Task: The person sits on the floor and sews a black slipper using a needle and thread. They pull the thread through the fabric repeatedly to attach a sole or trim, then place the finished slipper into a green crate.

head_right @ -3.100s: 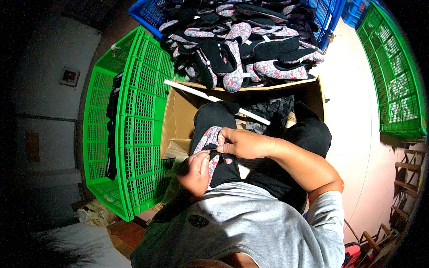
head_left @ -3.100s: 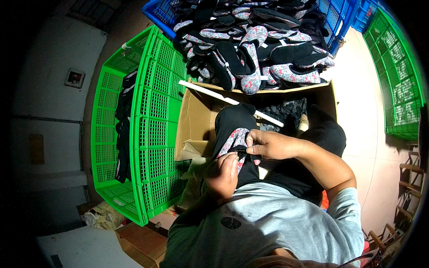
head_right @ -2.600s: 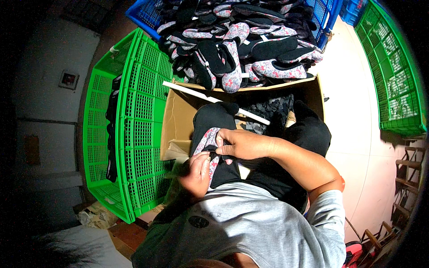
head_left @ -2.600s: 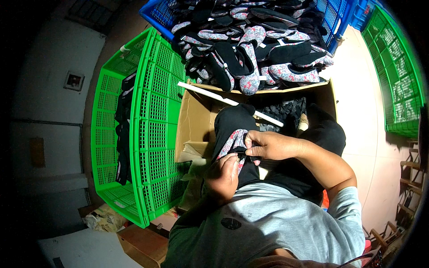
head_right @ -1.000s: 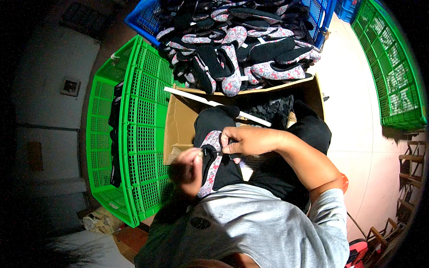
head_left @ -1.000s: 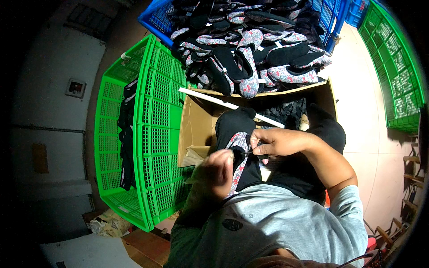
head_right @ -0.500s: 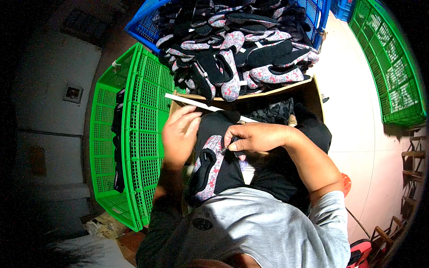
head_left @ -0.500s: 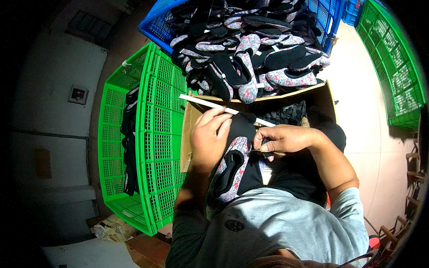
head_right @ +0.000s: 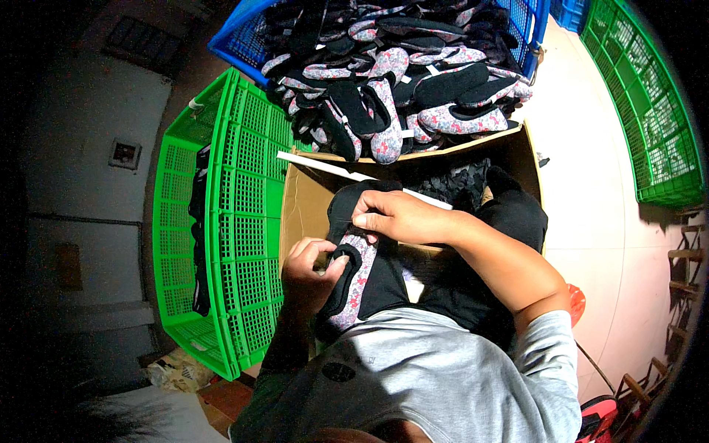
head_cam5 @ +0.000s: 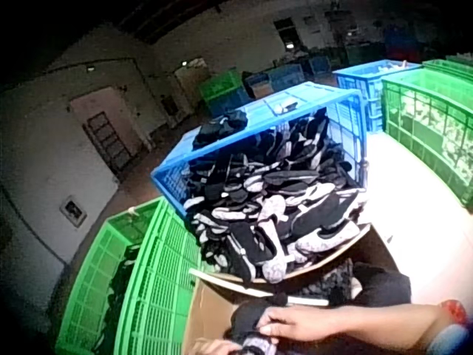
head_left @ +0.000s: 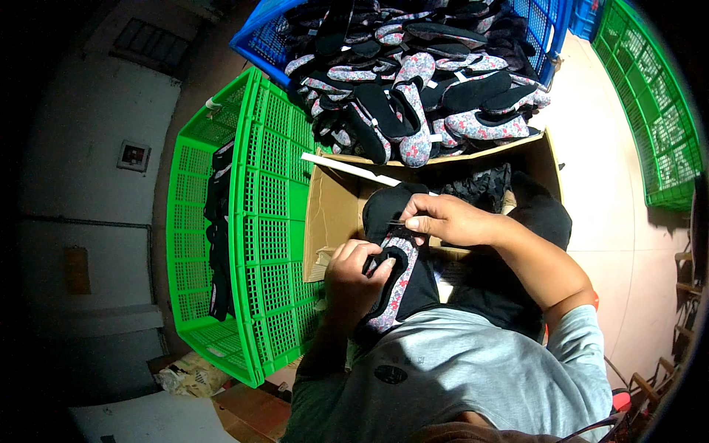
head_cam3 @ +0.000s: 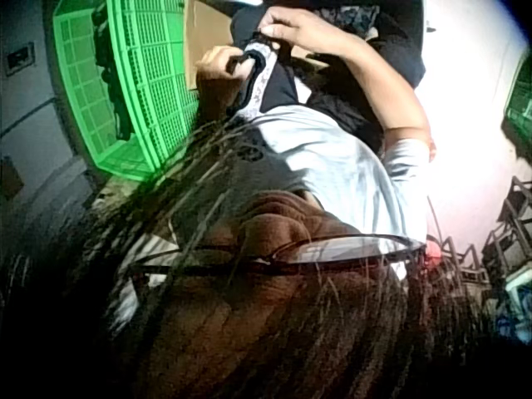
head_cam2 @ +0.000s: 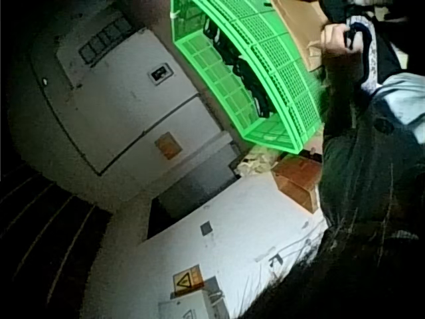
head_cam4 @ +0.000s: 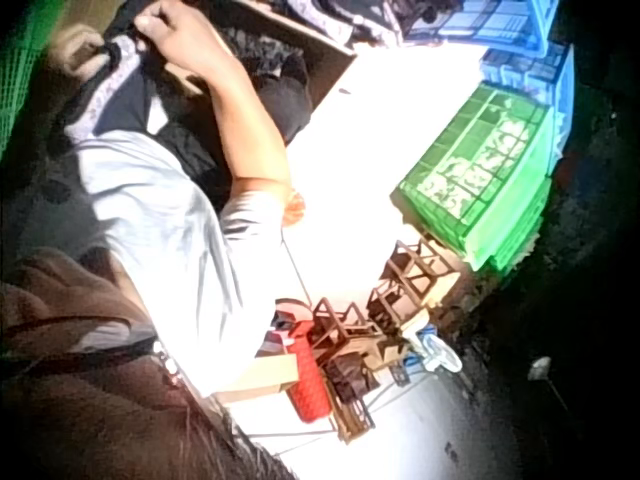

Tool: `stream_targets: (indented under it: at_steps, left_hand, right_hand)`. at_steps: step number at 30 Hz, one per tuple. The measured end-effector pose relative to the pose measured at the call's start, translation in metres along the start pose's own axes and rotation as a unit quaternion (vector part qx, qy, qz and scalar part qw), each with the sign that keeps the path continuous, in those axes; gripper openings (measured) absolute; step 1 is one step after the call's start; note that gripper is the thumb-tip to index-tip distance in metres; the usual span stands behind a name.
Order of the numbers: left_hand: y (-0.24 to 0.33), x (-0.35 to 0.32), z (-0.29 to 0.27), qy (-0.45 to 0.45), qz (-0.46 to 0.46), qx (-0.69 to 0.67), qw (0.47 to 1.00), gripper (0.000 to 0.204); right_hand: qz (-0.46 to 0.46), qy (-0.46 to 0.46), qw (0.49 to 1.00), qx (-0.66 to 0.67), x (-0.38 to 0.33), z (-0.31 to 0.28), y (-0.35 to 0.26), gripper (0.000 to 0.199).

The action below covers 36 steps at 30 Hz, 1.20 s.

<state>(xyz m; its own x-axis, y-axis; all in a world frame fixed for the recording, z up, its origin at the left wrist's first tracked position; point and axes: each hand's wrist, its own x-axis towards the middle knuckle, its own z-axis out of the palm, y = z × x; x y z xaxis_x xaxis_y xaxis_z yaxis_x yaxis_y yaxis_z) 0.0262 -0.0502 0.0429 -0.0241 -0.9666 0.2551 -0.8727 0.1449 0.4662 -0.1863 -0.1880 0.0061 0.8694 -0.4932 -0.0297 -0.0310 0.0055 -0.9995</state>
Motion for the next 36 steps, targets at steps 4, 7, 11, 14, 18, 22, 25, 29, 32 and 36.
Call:
stream_targets:
  at_steps: [4,7,11,14,18,22,25,29,32,36]
  left_hand:
    - [0.004,-0.004,0.008,0.029,-0.004,0.023,0.999,0.017]
    - [0.005,-0.005,0.013,0.059,0.01,0.031,0.998,0.017]
    - [0.007,-0.004,0.015,0.072,0.009,0.032,0.997,0.017]
    - [0.008,-0.005,0.016,0.078,0.011,0.037,0.996,0.017]
    - [0.009,-0.004,0.019,0.081,0.006,0.037,0.996,0.017]
    - [0.008,-0.004,0.021,0.082,0.008,0.035,0.996,0.017]
    - [0.007,-0.005,0.021,0.083,0.011,0.036,0.996,0.017]
    - [0.008,-0.003,0.021,0.083,0.011,0.036,0.996,0.017]
    - [0.008,-0.004,0.02,0.081,0.012,0.034,0.996,0.017]
    - [0.009,-0.003,0.02,0.082,0.01,0.033,0.996,0.017]
  right_hand:
    - [-0.016,0.016,0.995,-0.092,0.002,0.01,0.005,0.03]
    - [-0.01,0.005,0.992,-0.122,0.002,0.009,0.008,0.03]
    - [-0.01,-0.014,0.991,-0.134,-0.002,0.007,0.0,0.03]
    - [-0.015,-0.018,0.986,-0.164,-0.004,0.008,-0.004,0.031]
    - [-0.029,-0.013,0.976,-0.217,-0.006,0.009,-0.001,0.033]
    - [-0.031,-0.012,0.971,-0.237,-0.005,0.009,0.0,0.034]
    - [-0.025,-0.02,0.972,-0.234,-0.005,0.009,-0.002,0.034]
    - [-0.033,-0.015,0.97,-0.24,-0.005,0.01,-0.001,0.034]
    - [-0.032,-0.015,0.972,-0.234,-0.005,0.01,-0.001,0.032]
    - [-0.031,-0.017,0.975,-0.22,-0.005,0.01,-0.002,0.03]
